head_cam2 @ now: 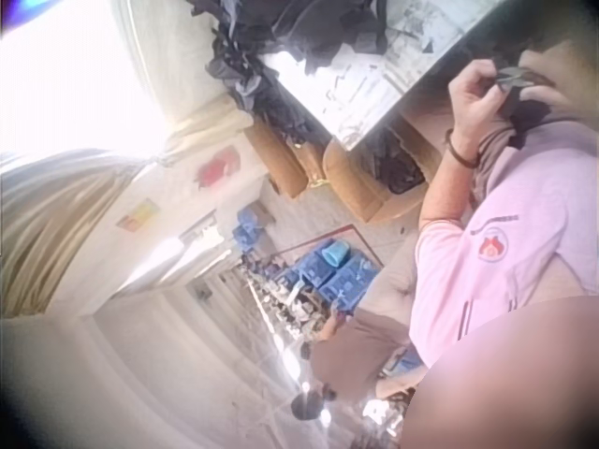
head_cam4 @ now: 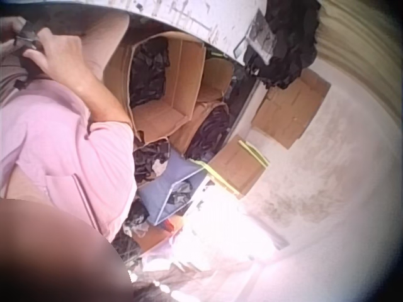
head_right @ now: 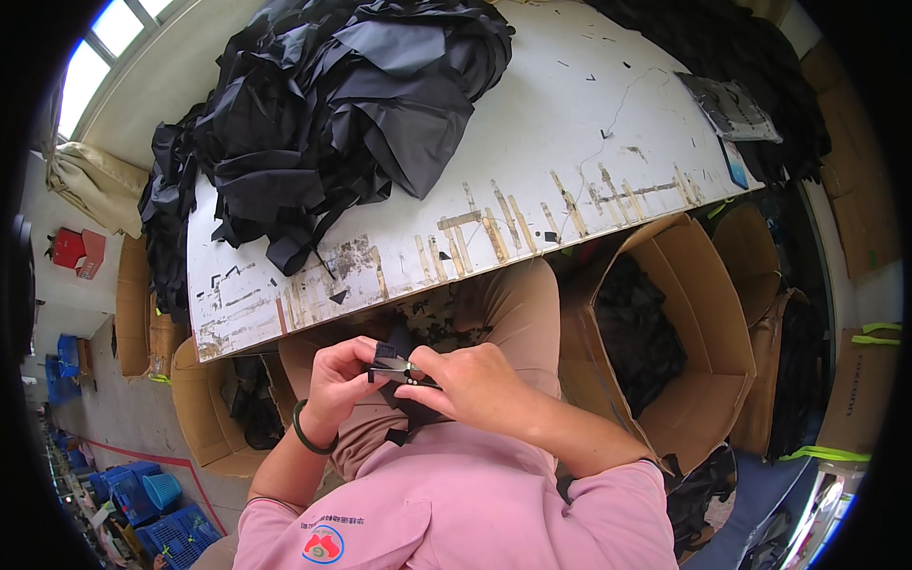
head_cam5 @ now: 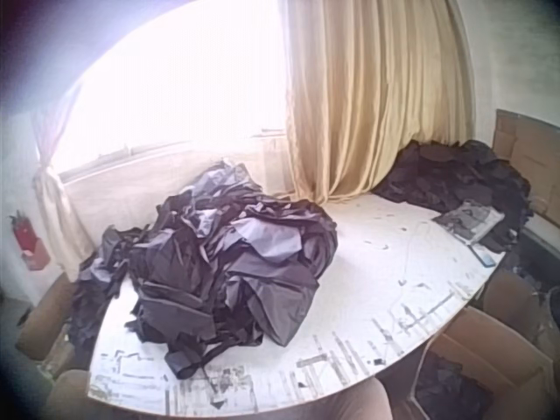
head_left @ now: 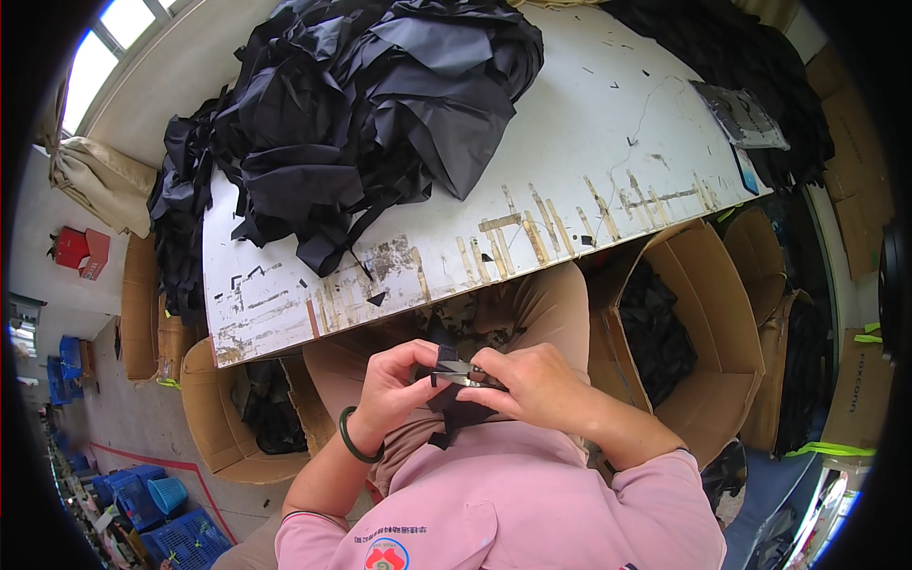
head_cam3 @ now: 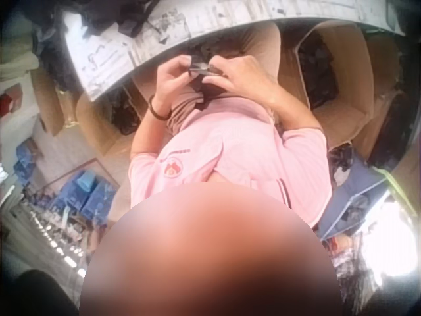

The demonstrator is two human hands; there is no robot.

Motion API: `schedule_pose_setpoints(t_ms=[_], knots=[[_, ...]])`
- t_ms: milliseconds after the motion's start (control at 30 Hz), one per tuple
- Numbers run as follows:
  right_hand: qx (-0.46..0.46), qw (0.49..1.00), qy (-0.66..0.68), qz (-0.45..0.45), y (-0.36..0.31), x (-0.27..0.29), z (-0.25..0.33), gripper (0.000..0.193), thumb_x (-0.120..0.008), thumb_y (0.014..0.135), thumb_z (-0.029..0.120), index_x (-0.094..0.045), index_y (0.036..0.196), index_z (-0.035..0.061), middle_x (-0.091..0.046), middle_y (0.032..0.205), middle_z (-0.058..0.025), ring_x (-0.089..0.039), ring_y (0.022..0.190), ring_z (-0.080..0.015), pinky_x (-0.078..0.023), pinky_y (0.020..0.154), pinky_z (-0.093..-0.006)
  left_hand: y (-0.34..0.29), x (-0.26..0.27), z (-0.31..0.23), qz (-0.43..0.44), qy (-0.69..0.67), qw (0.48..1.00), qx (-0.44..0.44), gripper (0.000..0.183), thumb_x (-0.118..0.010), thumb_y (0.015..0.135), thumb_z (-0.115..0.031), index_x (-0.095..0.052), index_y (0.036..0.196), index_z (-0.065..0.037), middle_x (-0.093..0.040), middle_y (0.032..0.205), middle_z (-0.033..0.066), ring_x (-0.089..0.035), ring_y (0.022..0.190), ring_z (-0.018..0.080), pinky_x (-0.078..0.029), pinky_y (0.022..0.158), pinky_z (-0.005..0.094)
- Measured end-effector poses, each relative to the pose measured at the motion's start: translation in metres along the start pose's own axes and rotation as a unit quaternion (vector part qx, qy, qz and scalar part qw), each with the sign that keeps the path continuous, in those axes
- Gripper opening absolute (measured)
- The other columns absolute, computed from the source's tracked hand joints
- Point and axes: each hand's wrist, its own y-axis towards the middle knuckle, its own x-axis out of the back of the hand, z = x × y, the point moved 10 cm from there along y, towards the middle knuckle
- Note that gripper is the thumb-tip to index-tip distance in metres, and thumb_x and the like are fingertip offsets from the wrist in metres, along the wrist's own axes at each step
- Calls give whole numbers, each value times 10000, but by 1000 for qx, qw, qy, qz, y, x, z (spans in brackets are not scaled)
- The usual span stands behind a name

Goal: Cutting and trimming small black fabric components using small snips/scissors.

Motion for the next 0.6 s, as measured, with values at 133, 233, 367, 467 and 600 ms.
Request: schedule_pose_setpoints(t_ms=[133, 233, 367, 467, 600], knots=[[-13, 1000, 16, -9, 2, 1, -1, 344, -677, 846, 385, -548, 875, 67, -604, 618, -106, -608, 558, -320, -457, 502, -403, 0, 3, 3, -8, 41, 999, -8, 98, -677, 771, 16, -647, 864, 19, -647, 931, 83, -582, 870, 138, -454, 789, 270], [-26, 999, 21, -1, 2, -2, -4, 350, -673, 846, 396, -551, 872, 69, -607, 624, -105, -611, 563, -321, -460, 504, -403, 1, 3, 0, 1, 86, 996, -20, 96, -662, 784, 30, -641, 877, 22, -642, 954, 97, -591, 879, 146, -460, 789, 272], [-14, 999, 29, 25, 10, -10, 2, 341, -687, 843, 374, -550, 877, 64, -609, 636, -114, -610, 566, -323, -458, 504, -396, -6, 10, -8, -4, 146, 989, -34, 98, -653, 785, 47, -639, 880, 26, -640, 964, 109, -598, 879, 156, -466, 783, 272], [-55, 990, 131, -21, 11, -7, -5, 335, -709, 828, 355, -562, 921, 69, -607, 626, -111, -609, 552, -309, -460, 497, -389, -9, 12, -11, -43, 156, 986, -38, 112, -676, 763, -15, -643, 868, 8, -653, 898, 84, -615, 836, 149, -480, 758, 269], [-98, 978, 143, -119, 7, 8, -11, 392, -857, 693, 195, -555, 892, 43, -543, 622, -2, -473, 554, -61, -415, 510, -239, -4, -1, -14, -46, 196, 974, -99, 127, -668, 765, -18, -633, 880, 19, -643, 893, 107, -627, 830, 199, -489, 753, 301]])
